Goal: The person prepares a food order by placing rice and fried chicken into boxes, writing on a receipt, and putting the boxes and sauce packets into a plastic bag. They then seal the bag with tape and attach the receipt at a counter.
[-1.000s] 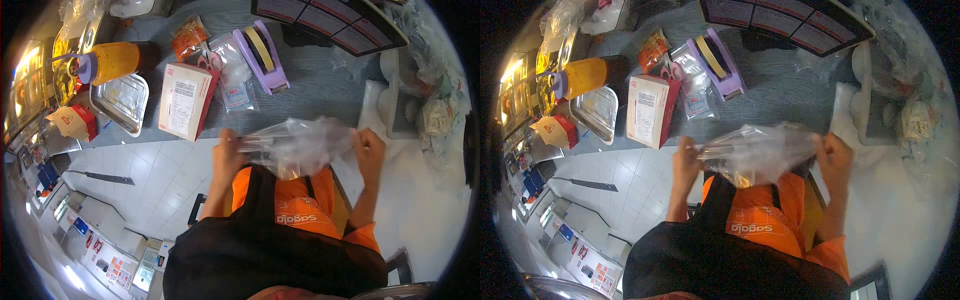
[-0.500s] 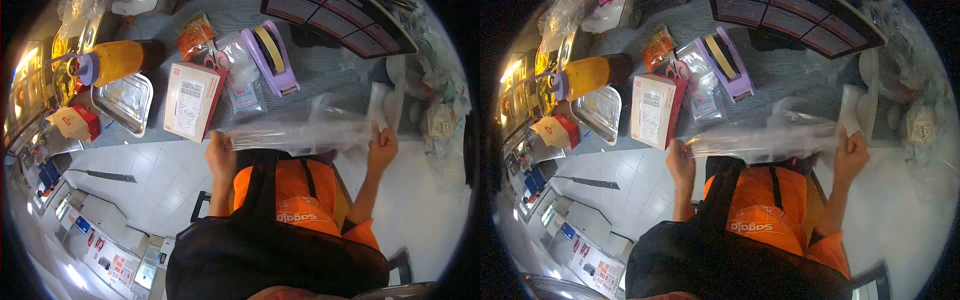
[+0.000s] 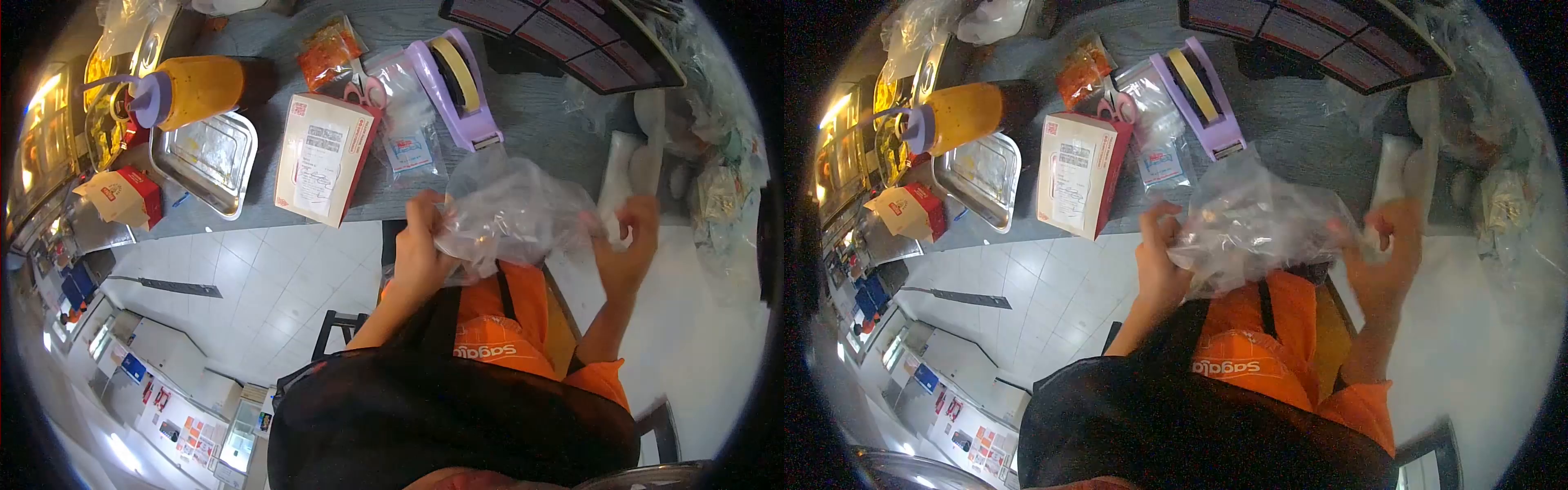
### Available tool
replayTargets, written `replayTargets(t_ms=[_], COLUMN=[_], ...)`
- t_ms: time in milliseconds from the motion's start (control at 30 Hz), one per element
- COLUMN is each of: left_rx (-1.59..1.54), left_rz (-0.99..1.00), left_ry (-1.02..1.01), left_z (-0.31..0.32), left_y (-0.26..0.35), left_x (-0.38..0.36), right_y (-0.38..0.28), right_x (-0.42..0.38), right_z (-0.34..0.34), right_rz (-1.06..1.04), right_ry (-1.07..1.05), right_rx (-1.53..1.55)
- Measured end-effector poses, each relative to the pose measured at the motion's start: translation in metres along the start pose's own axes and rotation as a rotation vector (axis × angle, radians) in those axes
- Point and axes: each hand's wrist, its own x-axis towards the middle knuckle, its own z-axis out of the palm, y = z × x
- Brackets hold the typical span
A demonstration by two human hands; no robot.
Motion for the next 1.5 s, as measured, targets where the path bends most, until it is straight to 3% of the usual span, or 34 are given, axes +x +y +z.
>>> replayTargets(t_ms=[33,100,133,200,233,267,300,333,400,433,500,567,633,667,700,733,800,833,900,933,967,1033,1100,1133,1167,1200,1233,1300,1367,1433,1500], left_rx=[-0.083,-0.241,-0.302,-0.278,-0.44,-0.604,-0.946,-0.946,-0.369,-0.367,0.026,0.131,0.405,0.561,0.564,0.378,0.014,0.011,0.446,0.435,0.429,0.414,-0.36,-0.358,-0.645,-0.93,-0.919,-1.198,-1.357,-1.331,-1.277], left_rz=[-0.008,-0.012,-0.019,0.12,0.05,-0.016,-0.29,-0.276,0.031,0.045,0.08,0.109,0.139,0.29,0.299,0.247,0.086,0.09,0.012,0.016,0.063,0.111,-0.426,-0.419,-0.473,-0.526,-0.523,-0.431,-0.444,-0.301,-0.206], left_ry=[0.018,0.05,-0.017,-0.052,-0.033,-0.003,0.082,0.077,0.017,0.022,-0.144,-0.173,-0.167,-0.066,-0.061,-0.104,-0.166,-0.166,-0.416,-0.416,-0.399,-0.398,-0.361,-0.375,-0.361,-0.344,-0.362,-0.351,-0.422,-0.386,-0.263], left_z=[-0.002,-0.007,-0.007,-0.03,-0.058,-0.086,-0.116,-0.129,-0.153,-0.168,-0.195,-0.208,-0.207,-0.206,-0.207,-0.208,-0.214,-0.22,-0.228,-0.228,-0.223,-0.223,-0.231,-0.228,-0.223,-0.218,-0.214,-0.207,-0.211,-0.231,-0.25], left_y=[0.004,0.011,0.005,-0.029,-0.025,-0.021,-0.001,-0.001,-0.003,-0.003,-0.007,-0.033,-0.059,-0.052,-0.055,-0.06,-0.059,-0.057,-0.055,-0.076,-0.115,-0.129,-0.105,-0.1,-0.096,-0.092,-0.093,-0.096,-0.079,-0.052,-0.027], left_x=[0.003,0.007,0.004,0.003,0.005,0.006,0.007,0.004,-0.005,-0.009,-0.017,-0.022,-0.028,-0.029,-0.028,-0.026,-0.032,-0.033,-0.035,-0.031,-0.024,-0.009,0.007,0.011,0.016,0.02,0.026,0.045,0.069,0.083,0.092], right_y=[-0.007,-0.033,-0.041,-0.039,-0.012,0.03,0.047,0.038,0.008,-0.01,-0.078,-0.137,-0.178,-0.173,-0.159,-0.148,-0.145,-0.149,-0.183,-0.171,-0.177,-0.197,-0.205,-0.206,-0.206,-0.205,-0.196,-0.173,-0.162,-0.151,-0.141], right_x=[-0.005,-0.022,-0.024,-0.033,-0.043,-0.055,-0.061,-0.06,-0.055,-0.048,-0.014,0.013,0.051,0.066,0.075,0.085,0.093,0.093,0.091,0.088,0.084,0.064,0.045,0.036,0.027,0.013,-0.002,-0.027,-0.051,-0.059,-0.058], right_z=[0.002,0.02,0.039,0.069,0.082,0.092,0.096,0.096,0.094,0.09,0.078,0.088,0.12,0.154,0.198,0.225,0.249,0.247,0.214,0.217,0.209,0.175,0.153,0.147,0.144,0.156,0.177,0.217,0.22,0.211,0.19], right_rz=[-0.321,-0.652,-0.809,-0.472,-0.478,-0.327,-0.162,-0.165,0.064,0.054,-0.331,-0.495,-0.98,-1.108,-1.223,-1.224,-1.554,-1.554,-1.285,-1.277,-1.274,-0.852,-0.734,-0.565,-0.396,-0.44,-0.431,-0.219,-0.181,-0.137,-0.158], right_ry=[0.264,0.125,-0.012,-0.387,-0.376,-0.615,-0.845,-0.83,-1.159,-1.147,-1.193,-0.798,-0.412,-0.293,-0.166,-0.158,-0.501,-0.502,-0.856,-0.66,-0.666,-0.454,-0.384,-0.334,-0.274,-0.12,-0.103,0.07,0.049,0.019,-0.096], right_rx=[-0.119,0.068,0.367,0.053,0.05,-0.154,-0.357,-0.36,-0.264,-0.267,0.433,0.491,-0.139,-0.318,-0.5,-0.504,-0.484,-0.49,-0.64,-0.539,-0.55,-0.425,-0.342,-0.097,0.147,0.231,0.226,0.624,0.453,0.289,-0.108])
